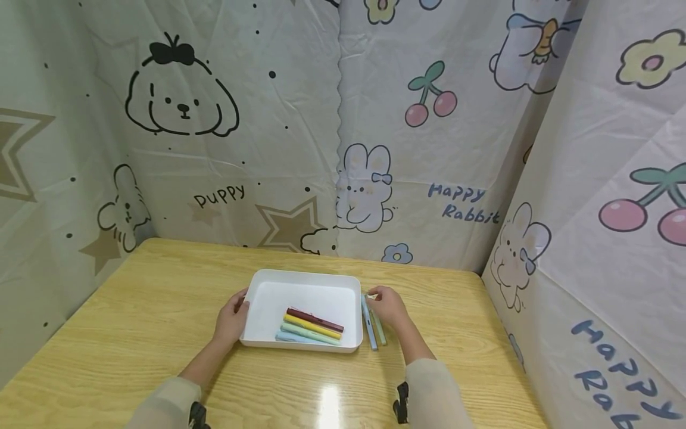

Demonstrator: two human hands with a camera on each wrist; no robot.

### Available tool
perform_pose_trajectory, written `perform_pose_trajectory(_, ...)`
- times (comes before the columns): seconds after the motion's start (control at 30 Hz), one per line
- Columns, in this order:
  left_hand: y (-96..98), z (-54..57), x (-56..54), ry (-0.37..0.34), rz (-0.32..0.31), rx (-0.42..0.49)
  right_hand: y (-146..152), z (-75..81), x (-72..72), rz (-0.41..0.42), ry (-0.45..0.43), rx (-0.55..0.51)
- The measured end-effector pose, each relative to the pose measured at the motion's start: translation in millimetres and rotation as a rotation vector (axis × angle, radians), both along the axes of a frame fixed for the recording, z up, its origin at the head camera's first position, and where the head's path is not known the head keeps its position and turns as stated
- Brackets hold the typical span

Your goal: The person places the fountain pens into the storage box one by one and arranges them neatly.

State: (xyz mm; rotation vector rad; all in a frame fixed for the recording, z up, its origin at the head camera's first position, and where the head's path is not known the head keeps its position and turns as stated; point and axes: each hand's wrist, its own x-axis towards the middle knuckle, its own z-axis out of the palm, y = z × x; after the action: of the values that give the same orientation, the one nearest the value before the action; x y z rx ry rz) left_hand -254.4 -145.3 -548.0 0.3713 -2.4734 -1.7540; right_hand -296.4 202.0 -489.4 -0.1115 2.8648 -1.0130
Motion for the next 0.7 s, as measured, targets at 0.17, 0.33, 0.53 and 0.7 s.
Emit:
perform_pose_trajectory(0.17,-0.2,-0.5,0.0,-0.001,0.001,0.007,4.4,-3.7,0.5,-0.019,0.004,0.002)
perform_pose_trajectory(0.33,0.1,-1.6,-1.1,0.004,0.007,0.01,8.0,-5.6,3.1,-0.04,-0.005,0.002)
perform_pose_trajectory(0.53,-0.2,-2.5,-1.4,0.002,0.01,0.004,11.1,-10.8,4.8,-0.077,-0.044,0.005)
perform_pose_trajectory(0.7,-0.3,-2.2,-1.4,0.004,0.009,0.003,12.9,-16.0,5.9,-0.099,-0.063,-0.011)
